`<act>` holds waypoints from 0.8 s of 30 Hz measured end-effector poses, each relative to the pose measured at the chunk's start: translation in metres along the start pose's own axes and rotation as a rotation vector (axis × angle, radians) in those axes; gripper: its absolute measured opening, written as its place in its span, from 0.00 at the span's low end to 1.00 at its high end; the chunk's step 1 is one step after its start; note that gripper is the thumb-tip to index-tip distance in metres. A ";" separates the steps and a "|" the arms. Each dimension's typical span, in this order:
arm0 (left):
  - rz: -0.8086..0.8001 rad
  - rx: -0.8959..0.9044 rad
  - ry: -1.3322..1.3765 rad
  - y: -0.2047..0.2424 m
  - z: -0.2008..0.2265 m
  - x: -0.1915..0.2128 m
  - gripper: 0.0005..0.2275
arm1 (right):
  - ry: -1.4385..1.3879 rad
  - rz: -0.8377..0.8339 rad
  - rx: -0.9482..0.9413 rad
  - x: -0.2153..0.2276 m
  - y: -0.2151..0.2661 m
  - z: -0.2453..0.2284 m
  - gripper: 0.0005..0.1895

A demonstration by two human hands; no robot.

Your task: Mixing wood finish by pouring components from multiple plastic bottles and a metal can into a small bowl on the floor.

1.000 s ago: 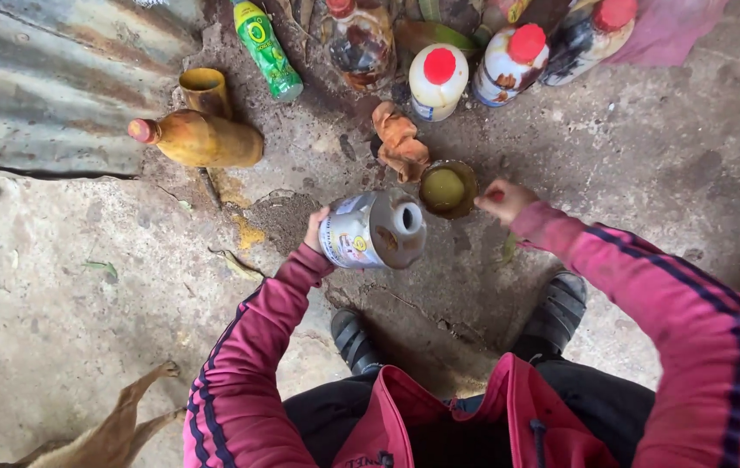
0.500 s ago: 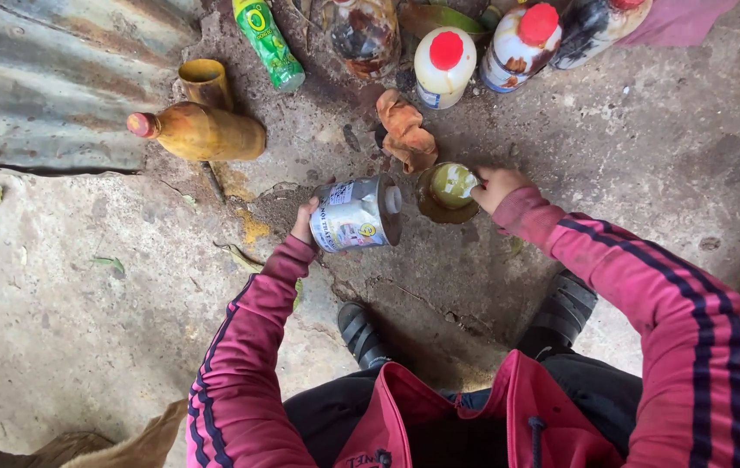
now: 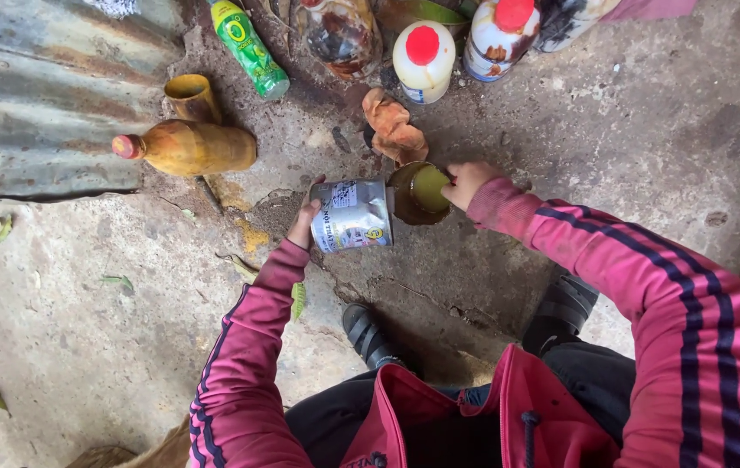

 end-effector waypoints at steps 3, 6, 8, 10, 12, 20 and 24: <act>-0.021 0.015 -0.149 0.004 0.029 -0.006 0.37 | 0.007 -0.030 0.001 -0.002 0.006 -0.006 0.31; -0.033 0.065 -0.246 0.005 0.035 -0.006 0.37 | -0.001 -0.043 0.020 -0.004 0.008 -0.008 0.31; -0.048 0.092 -0.274 0.004 0.032 -0.003 0.37 | -0.002 -0.037 0.036 0.000 0.014 -0.013 0.31; -0.048 0.125 -0.227 0.003 0.028 -0.002 0.40 | -0.004 -0.077 0.020 0.008 0.025 -0.023 0.32; -0.036 0.125 -0.216 0.001 0.014 0.002 0.39 | -0.020 -0.075 0.012 0.006 0.026 -0.023 0.32; 0.003 0.159 -0.236 0.005 0.018 0.004 0.35 | -0.021 -0.056 0.025 0.006 0.026 -0.025 0.32; 0.023 0.470 -0.330 0.010 0.045 -0.003 0.36 | -0.009 -0.065 0.029 0.003 0.021 -0.020 0.32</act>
Point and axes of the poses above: each hand's wrist, its own y-axis away from the middle knuckle, its own x-axis out of the back of the hand, z = x × y, the point moved 4 cm from there along -y, towards the middle knuckle, and after that the axes turned 15 degrees about -y, right-handed, at the moved point
